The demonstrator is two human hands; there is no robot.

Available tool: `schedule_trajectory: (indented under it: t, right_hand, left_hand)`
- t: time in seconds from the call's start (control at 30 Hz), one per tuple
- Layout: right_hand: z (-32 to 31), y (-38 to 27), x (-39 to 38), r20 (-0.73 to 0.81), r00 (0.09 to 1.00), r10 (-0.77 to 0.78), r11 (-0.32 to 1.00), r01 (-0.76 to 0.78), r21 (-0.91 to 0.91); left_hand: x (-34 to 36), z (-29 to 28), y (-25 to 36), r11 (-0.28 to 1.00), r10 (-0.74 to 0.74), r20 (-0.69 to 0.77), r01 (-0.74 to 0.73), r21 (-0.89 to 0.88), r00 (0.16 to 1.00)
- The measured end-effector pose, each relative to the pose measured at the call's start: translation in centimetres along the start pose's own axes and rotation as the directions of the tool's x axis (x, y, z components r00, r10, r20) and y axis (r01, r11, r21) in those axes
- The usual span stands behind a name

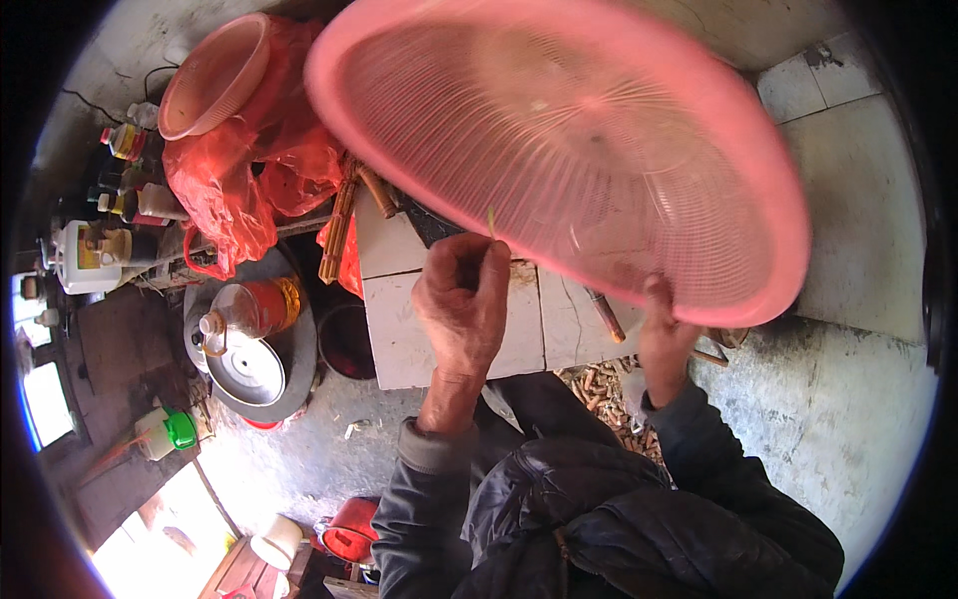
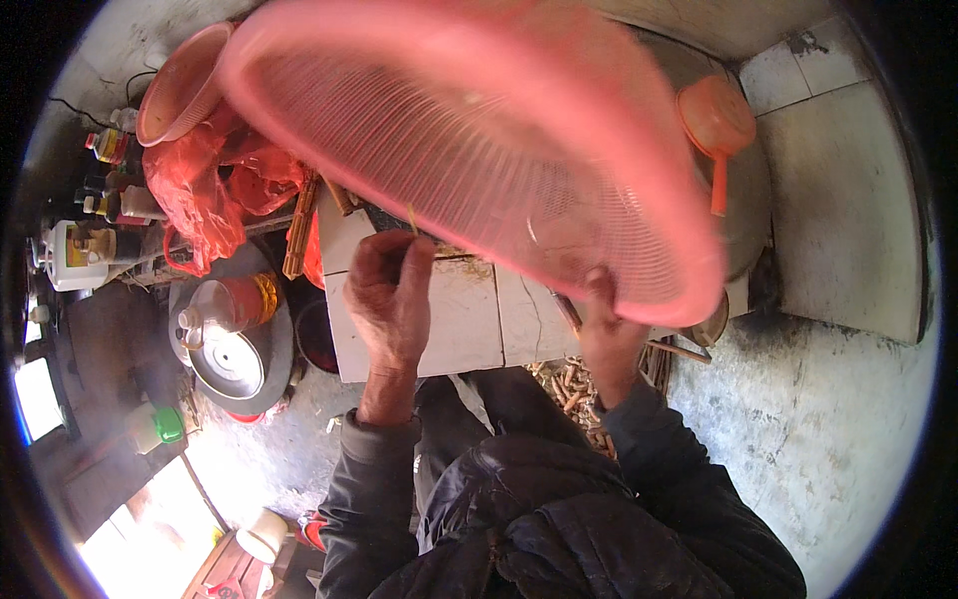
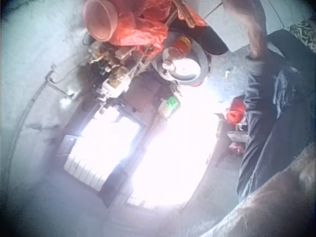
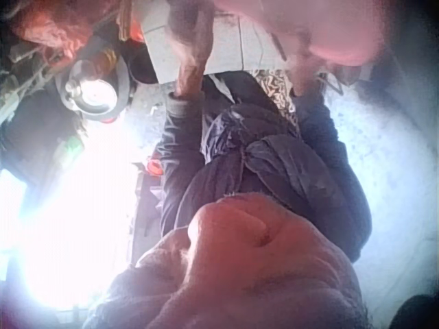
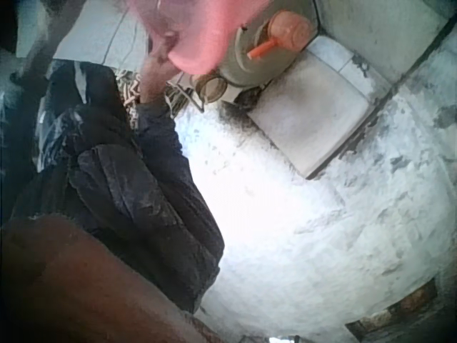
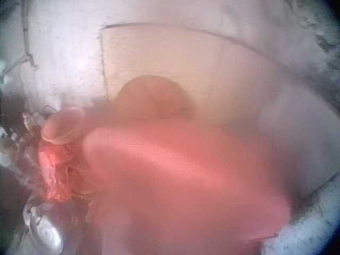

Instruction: The person tends a wood fire under a wok, then adds chopped green vegetables and sliced ginger to the hot wok and stirs them with a spatula. The person also adds a spoonful of white powder, likely salt, to the pan.

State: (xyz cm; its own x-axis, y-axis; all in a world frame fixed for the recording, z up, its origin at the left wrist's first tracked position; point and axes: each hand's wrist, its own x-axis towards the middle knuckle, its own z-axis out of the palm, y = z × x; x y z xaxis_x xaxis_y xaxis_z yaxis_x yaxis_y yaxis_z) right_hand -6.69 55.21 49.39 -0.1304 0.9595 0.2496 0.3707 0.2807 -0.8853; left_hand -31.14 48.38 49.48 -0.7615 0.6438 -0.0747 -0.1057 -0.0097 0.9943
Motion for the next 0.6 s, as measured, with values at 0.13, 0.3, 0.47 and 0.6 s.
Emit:
schedule_trajectory:
  t: [0.13,0.3,0.47,0.6]
  right_hand:
    - [-1.7,0.5,4.6,-0.216,0.976,0.02,0.987,0.015,0.158]
    - [-1.7,-1.7,6.1,-0.231,0.967,0.107,0.848,0.032,0.529]
    - [-1.2,-1.7,3.7,-0.203,0.963,0.179,0.851,-0.048,0.523]
    - [0.5,-2.2,-2.4,0.113,0.972,-0.204,0.969,0.217,-0.121]
  left_hand:
    - [0.7,-1.0,1.8,0.997,-0.021,-0.103,0.013,-0.077,0.994]
    - [4.7,-1.1,-0.3,0.966,-0.015,-0.059,0.029,0.257,0.998]
    - [1.1,-4.8,-3.6,0.958,-0.208,0.018,0.2,0.206,0.978]
    - [-8.6,-6.4,-6.4,0.914,-0.248,0.133,0.278,-0.297,0.96]
